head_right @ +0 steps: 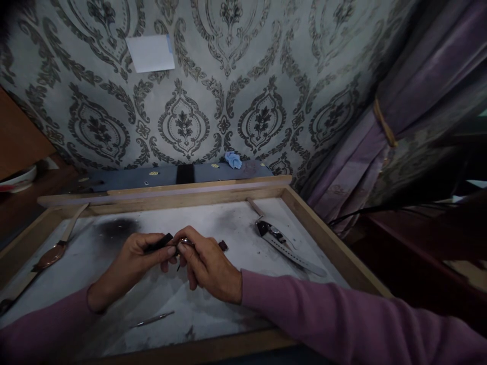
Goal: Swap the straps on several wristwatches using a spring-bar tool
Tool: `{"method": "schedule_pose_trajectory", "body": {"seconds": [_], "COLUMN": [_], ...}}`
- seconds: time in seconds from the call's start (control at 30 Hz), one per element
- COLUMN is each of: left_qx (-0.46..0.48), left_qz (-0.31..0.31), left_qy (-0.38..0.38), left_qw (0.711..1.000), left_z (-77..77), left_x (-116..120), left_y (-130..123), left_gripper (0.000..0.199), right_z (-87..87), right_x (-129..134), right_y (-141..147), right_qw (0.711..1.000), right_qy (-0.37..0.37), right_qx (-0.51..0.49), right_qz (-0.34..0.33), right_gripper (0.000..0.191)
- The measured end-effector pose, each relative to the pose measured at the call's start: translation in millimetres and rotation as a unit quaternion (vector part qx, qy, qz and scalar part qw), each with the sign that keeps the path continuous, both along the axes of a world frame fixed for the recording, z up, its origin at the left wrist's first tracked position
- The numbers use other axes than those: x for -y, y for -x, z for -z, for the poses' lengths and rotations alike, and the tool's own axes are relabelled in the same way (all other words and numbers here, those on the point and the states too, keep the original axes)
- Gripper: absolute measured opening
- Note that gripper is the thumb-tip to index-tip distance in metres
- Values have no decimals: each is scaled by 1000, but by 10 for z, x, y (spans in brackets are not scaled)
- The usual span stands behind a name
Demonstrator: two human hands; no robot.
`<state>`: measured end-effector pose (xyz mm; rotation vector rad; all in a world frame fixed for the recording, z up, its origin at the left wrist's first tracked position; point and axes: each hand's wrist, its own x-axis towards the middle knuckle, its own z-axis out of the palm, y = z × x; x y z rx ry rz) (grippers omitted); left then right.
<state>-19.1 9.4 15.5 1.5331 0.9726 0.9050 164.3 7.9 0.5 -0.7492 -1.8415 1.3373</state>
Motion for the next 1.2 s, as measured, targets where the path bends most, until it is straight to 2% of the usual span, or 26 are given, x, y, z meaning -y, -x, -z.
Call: {"method": "schedule_pose_trajectory", "body": {"seconds": [0.2, 0.63, 0.83, 1.0, 1.2], "left_qx": [-2, -24, -32, 21, 33], "left_qz": [-3, 3, -27, -99, -120], "left_qy": [10, 11, 73, 89, 87], "left_qw": [1000, 1000, 996, 991, 988], "left_z": [6, -34, 18, 98, 153], "left_x": [-9, 10, 26, -39, -132], "left_y": [-9, -26, -29, -3, 75], "left_gripper": [23, 24, 36, 39, 43], "right_z": [-16, 16, 67, 66, 22], "right_x": [5, -41, -65, -83, -58], "right_y": [-2, 16, 22, 40, 80], "right_qw": [1000, 1000, 998, 996, 995], "right_qy": [-11, 27, 62, 78, 77], "right_qx": [-4, -10, -17, -33, -56], "right_qz": [-1, -11, -15, -18, -36], "right_gripper": [24, 25, 24, 21, 20]}}
